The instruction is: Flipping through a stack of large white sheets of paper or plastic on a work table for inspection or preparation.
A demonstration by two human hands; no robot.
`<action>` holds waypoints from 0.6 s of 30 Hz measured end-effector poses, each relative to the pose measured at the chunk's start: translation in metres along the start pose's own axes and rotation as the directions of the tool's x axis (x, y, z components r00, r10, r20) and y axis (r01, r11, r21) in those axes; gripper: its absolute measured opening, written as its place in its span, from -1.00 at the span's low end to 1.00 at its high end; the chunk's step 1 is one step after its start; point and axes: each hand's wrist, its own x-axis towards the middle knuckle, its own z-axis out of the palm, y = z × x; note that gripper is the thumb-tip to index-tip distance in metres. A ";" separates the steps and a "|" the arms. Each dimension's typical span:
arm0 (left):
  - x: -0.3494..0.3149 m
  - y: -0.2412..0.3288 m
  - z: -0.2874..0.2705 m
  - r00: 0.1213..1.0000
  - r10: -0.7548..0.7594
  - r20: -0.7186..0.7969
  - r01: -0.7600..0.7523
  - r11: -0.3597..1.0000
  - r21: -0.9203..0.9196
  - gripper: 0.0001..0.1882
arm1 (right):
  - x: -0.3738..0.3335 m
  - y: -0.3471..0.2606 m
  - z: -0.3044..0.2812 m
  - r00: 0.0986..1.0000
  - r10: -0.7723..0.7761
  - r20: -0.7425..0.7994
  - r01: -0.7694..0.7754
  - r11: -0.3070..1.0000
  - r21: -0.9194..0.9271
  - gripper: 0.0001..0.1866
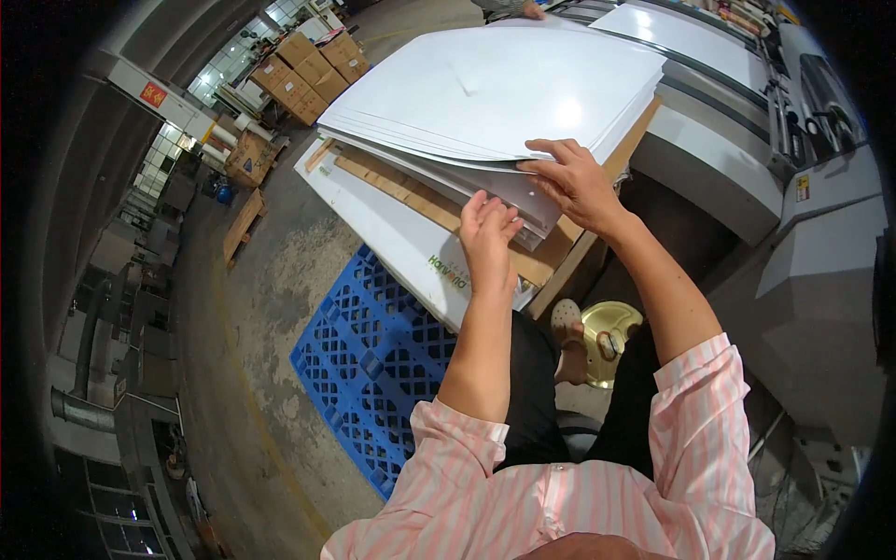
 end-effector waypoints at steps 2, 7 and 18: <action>-0.001 0.001 0.002 0.999 0.002 -0.039 -0.004 0.998 -0.057 -0.53 | 0.000 0.000 0.000 1.000 0.008 0.006 -0.008 1.000 0.008 -0.78; -0.003 0.005 -0.002 0.996 -0.086 -0.023 0.079 0.973 -0.218 -0.53 | 0.000 -0.001 0.002 1.000 0.013 -0.001 -0.013 1.000 0.011 -0.78; 0.000 -0.003 -0.002 0.985 -0.126 -0.118 0.072 0.921 -0.382 -0.48 | 0.001 -0.001 0.004 1.000 0.027 -0.007 -0.026 0.999 0.039 -0.78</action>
